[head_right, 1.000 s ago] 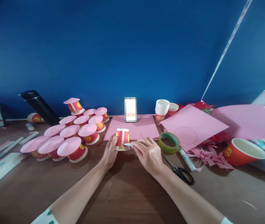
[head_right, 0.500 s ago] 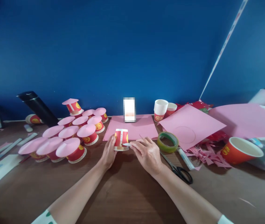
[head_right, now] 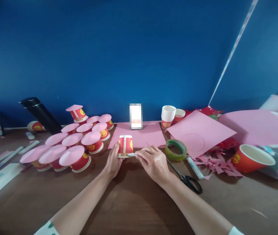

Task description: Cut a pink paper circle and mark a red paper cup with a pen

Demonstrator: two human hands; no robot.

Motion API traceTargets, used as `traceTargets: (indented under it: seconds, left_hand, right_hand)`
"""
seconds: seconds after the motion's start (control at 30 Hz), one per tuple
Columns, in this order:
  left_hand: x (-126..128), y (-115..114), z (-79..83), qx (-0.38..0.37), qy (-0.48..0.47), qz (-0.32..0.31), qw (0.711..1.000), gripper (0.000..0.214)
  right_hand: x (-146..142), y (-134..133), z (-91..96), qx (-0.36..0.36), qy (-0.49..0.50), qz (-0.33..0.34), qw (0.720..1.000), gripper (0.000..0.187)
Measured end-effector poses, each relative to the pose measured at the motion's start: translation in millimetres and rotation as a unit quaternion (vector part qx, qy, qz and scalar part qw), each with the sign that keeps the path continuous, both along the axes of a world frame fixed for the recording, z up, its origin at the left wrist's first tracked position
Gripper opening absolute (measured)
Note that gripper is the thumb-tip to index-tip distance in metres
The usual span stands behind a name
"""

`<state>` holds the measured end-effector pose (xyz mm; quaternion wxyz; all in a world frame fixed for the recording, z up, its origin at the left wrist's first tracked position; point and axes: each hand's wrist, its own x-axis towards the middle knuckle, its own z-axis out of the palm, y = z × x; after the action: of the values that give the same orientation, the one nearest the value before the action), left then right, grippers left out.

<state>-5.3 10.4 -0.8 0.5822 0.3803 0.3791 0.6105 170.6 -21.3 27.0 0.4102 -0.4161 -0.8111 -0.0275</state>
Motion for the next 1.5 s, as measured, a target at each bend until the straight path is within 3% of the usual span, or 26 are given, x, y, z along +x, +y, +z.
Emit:
traceTargets:
  seconds: [0.23,0.37,0.57,1.1,1.33,1.5]
  left_hand:
    - [0.6,-1.3,3.1,0.000,-0.023,-0.024,0.999,0.026]
    - [-0.5,-0.4,2.6,-0.012,-0.045,-0.006,0.999,0.028]
    - [-0.3,-1.5,4.0,-0.010,-0.041,-0.032,0.999,0.029]
    - [0.0,0.2,4.0,-0.016,-0.080,0.006,0.997,0.033]
    - [-0.2,-0.2,3.4,-0.019,-0.072,-0.011,0.997,0.030]
    - [-1.0,2.0,0.4,-0.013,-0.080,-0.008,0.997,0.031]
  right_hand:
    - [0.0,0.4,-1.8,-0.006,0.033,-0.008,0.999,0.015]
    - [-0.2,0.3,-1.8,-0.011,0.019,0.009,1.000,0.015]
    - [0.4,1.1,-2.5,-0.004,0.036,-0.023,0.999,0.014]
    - [0.7,0.0,-0.5,-0.005,0.011,0.000,1.000,0.015]
    - [0.7,0.0,-1.4,0.011,0.026,-0.027,0.999,0.015]
    - [0.0,-1.6,1.4,0.003,0.012,-0.003,1.000,0.016]
